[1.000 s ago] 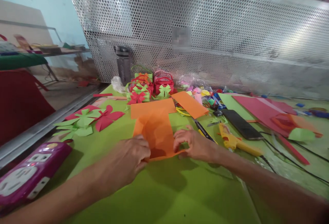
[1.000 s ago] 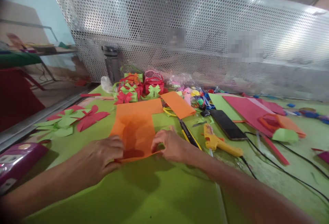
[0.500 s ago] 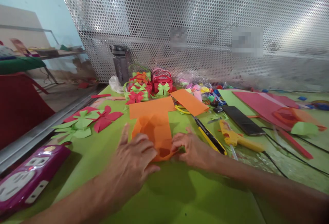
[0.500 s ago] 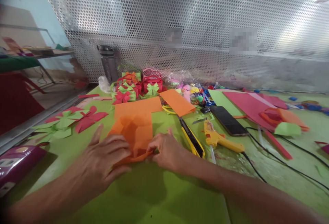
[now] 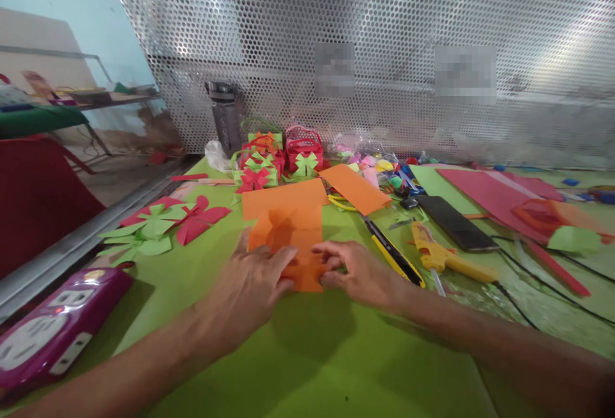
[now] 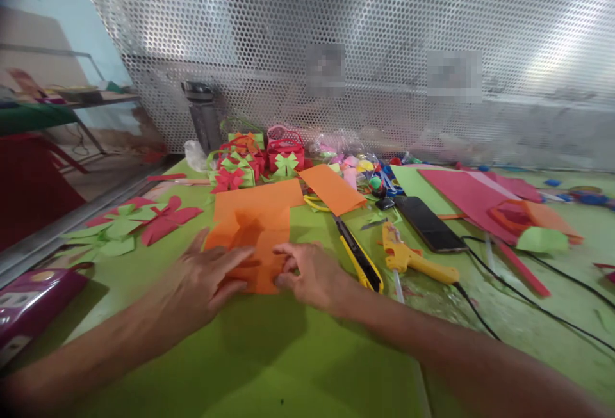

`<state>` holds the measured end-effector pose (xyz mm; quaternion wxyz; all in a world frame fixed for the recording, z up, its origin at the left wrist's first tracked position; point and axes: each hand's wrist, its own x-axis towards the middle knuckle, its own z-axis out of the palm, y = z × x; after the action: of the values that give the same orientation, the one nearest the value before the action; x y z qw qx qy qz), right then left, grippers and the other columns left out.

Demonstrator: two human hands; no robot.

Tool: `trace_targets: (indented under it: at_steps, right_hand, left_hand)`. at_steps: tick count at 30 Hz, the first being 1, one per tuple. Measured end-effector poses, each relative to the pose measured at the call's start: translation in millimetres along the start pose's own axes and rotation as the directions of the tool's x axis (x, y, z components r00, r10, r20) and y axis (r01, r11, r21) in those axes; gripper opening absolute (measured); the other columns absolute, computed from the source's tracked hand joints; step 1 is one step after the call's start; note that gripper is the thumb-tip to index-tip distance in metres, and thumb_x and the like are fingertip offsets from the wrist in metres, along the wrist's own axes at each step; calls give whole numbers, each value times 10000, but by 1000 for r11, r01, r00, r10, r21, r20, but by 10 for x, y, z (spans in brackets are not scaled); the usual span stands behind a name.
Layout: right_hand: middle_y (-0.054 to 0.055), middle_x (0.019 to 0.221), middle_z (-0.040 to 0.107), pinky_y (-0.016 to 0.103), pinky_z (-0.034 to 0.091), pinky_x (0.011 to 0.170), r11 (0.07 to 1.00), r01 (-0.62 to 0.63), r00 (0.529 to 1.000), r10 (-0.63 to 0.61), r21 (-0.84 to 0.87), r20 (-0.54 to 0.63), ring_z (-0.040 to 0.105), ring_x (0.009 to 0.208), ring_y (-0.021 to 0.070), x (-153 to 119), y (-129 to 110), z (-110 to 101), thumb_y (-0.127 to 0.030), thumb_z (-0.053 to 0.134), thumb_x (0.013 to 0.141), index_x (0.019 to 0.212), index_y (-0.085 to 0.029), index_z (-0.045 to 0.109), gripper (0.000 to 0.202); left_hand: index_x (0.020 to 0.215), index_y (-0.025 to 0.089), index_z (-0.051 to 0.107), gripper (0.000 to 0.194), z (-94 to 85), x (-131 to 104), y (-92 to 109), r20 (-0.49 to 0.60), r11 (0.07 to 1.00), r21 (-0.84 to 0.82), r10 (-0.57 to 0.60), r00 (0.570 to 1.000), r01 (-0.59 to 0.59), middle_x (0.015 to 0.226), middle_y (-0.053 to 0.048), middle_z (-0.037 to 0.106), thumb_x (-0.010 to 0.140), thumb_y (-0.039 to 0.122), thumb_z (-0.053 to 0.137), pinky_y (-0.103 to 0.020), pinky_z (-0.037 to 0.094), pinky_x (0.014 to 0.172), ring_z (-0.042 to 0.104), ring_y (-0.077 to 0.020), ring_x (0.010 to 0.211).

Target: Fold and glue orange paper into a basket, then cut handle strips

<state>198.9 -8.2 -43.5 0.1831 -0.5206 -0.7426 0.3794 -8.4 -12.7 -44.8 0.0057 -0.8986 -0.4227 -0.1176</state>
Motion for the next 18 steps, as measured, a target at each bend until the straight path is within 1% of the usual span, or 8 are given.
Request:
trace_targets:
  at_steps: [2, 4, 6, 7, 9, 12, 15, 18]
  right_hand:
    - [72, 861, 717, 292, 445, 709, 1000, 9, 999, -10, -24, -33, 638, 819, 204, -3, 5, 8, -228, 583, 750, 1274, -129, 494, 540]
    - [44, 785, 704, 286, 429, 658, 998, 50, 996, -53, -48, -66, 623, 731, 198, 2, 18, 17, -278, 585, 766, 1312, -132, 445, 582]
    - [29, 755, 688, 276, 408, 620, 995, 82, 992, -86, -51, -96, 600, 675, 187, 16, 31, 29, -326, 601, 763, 1321, -135, 429, 614]
    - [24, 743, 682, 269, 398, 604, 996, 80, 991, -84, -45, -104, 590, 657, 179, 26, 35, 37, -325, 608, 758, 1308, -135, 444, 605]
    - [12, 710, 674, 252, 379, 577, 998, 50, 993, -53, -28, -107, 569, 623, 158, 46, 37, 55, -264, 604, 750, 1255, -138, 501, 531]
    - [-20, 659, 661, 229, 352, 531, 1000, 14, 995, -14, -7, -102, 523, 554, 122, 66, 23, 76, -181, 571, 735, 1201, -161, 542, 467]
    - [-27, 644, 656, 224, 350, 518, 1000, -22, 995, 20, -16, -98, 511, 542, 118, 64, -11, 69, -174, 564, 726, 1192, -161, 545, 467]
    - [-4, 674, 667, 229, 373, 549, 997, -63, 995, 59, -40, -82, 544, 588, 131, 50, -60, 39, -174, 571, 714, 1137, -144, 591, 424]
  left_hand:
    - [1176, 171, 484, 349, 16, 39, -9, 5, 993, 116, -19, 1000, 19, 807, -58, 711, 844, 253, 553, -577, 274, 979, 647, -250, 778]
    - [1201, 177, 459, 387, 27, 76, -14, 26, 987, 160, -12, 1000, 8, 818, -54, 717, 838, 263, 561, -576, 288, 977, 652, -252, 807]
    - [1198, 177, 462, 374, 32, 106, -9, 33, 989, 146, 1, 999, -6, 826, -57, 719, 843, 256, 547, -578, 286, 984, 654, -249, 820]
    - [1197, 174, 467, 368, 31, 117, -2, 41, 991, 132, 5, 999, -10, 828, -61, 718, 844, 245, 542, -581, 280, 987, 656, -248, 818]
    - [1209, 169, 472, 381, 16, 129, 12, 57, 994, 111, 9, 998, -15, 828, -67, 716, 839, 224, 547, -590, 264, 993, 657, -249, 813]
    - [1268, 171, 439, 489, -42, 115, 3, 57, 993, 114, -3, 998, -3, 854, -70, 708, 811, 233, 603, -610, 238, 993, 651, -262, 829]
    - [1314, 163, 403, 571, -114, 68, -76, 71, 994, 94, -55, 996, 49, 922, -90, 701, 796, 255, 626, -617, 202, 1008, 644, -276, 887]
    - [1301, 192, 419, 516, -159, 35, -180, 85, 997, 54, -63, 994, 59, 1027, -92, 689, 811, 188, 583, -597, 170, 1037, 634, -260, 954]
